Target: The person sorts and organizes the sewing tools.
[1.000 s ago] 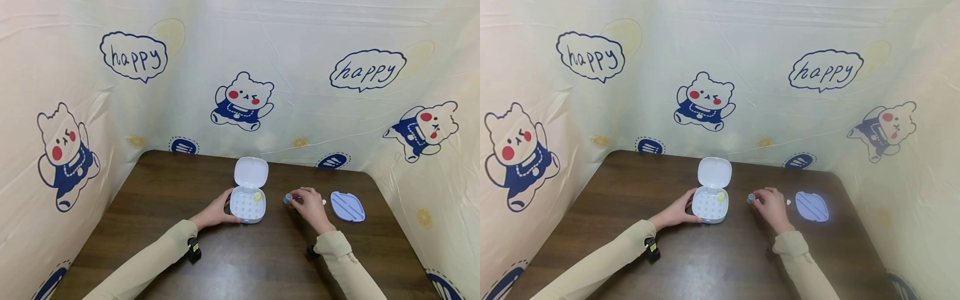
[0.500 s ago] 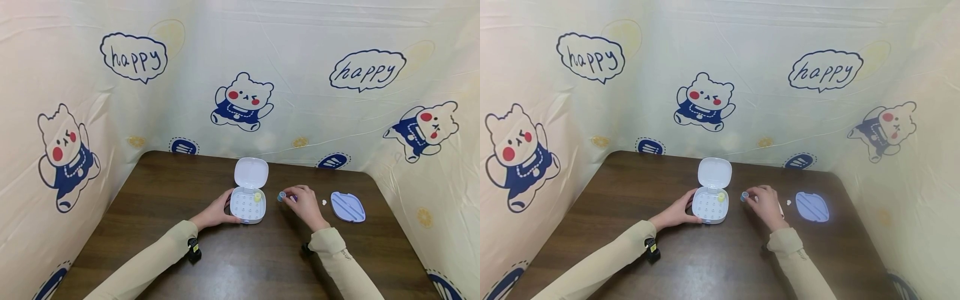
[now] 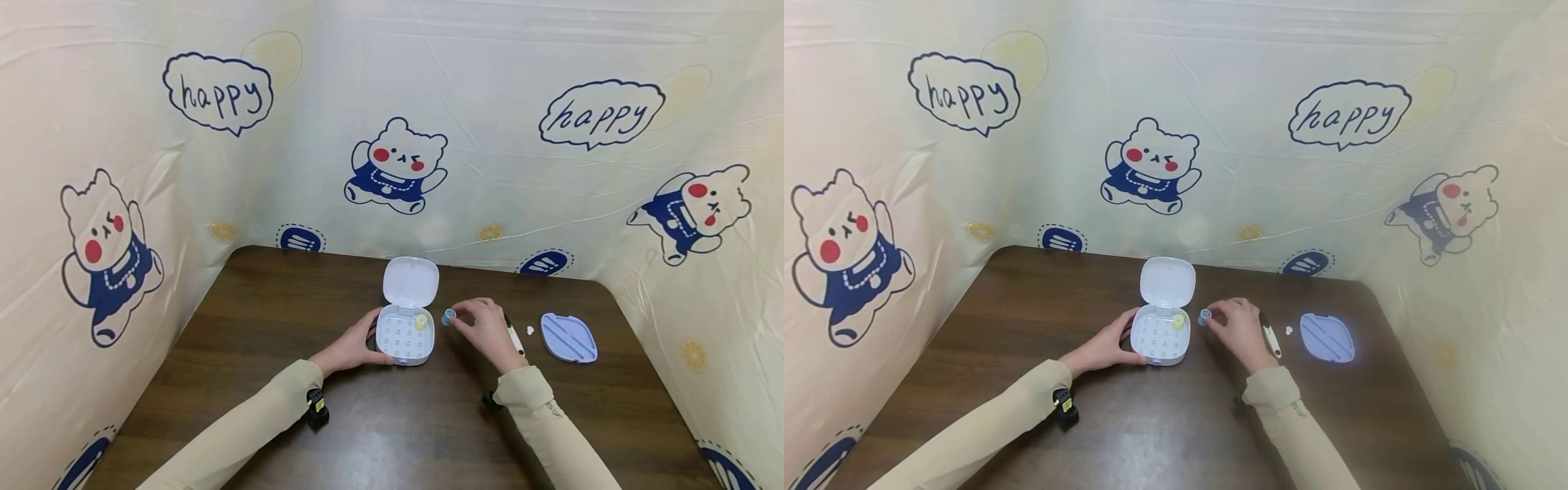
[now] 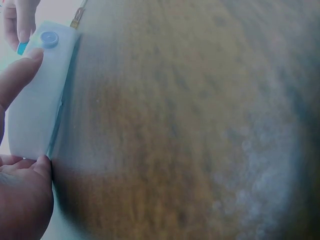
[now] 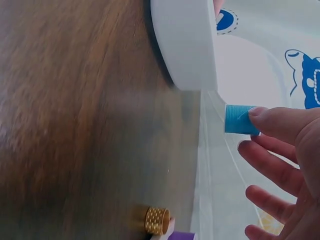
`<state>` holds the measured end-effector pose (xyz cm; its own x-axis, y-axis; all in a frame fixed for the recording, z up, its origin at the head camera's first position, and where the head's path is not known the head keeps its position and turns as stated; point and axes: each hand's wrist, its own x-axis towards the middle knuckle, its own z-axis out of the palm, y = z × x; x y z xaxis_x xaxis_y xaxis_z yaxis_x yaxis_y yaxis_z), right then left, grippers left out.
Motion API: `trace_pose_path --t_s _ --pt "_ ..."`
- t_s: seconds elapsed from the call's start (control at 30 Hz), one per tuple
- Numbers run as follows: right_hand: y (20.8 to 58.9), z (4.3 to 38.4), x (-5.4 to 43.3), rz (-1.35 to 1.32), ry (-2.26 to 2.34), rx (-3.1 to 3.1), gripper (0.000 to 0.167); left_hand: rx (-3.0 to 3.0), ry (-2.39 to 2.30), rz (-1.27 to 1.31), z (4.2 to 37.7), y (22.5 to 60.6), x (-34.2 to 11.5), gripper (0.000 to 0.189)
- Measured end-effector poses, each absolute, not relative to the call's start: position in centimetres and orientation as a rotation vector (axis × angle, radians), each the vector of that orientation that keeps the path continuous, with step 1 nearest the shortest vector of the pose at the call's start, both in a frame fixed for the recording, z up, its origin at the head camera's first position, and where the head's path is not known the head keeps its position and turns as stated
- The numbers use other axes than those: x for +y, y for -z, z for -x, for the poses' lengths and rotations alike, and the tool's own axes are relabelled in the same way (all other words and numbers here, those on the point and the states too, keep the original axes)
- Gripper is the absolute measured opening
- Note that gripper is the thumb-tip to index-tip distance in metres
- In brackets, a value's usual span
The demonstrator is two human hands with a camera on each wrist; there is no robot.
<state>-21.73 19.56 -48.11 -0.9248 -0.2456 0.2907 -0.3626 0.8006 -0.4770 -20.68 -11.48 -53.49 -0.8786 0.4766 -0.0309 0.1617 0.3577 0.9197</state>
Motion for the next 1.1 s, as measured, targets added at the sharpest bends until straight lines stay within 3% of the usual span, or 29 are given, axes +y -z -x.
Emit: trace_pose_path --t_s 1.1 --pt "48.6 22.5 15.4 -0.599 -0.801 -2.739 0.020 2.357 -1.496 -0.572 20.7 53.6 -11.6 0.114"
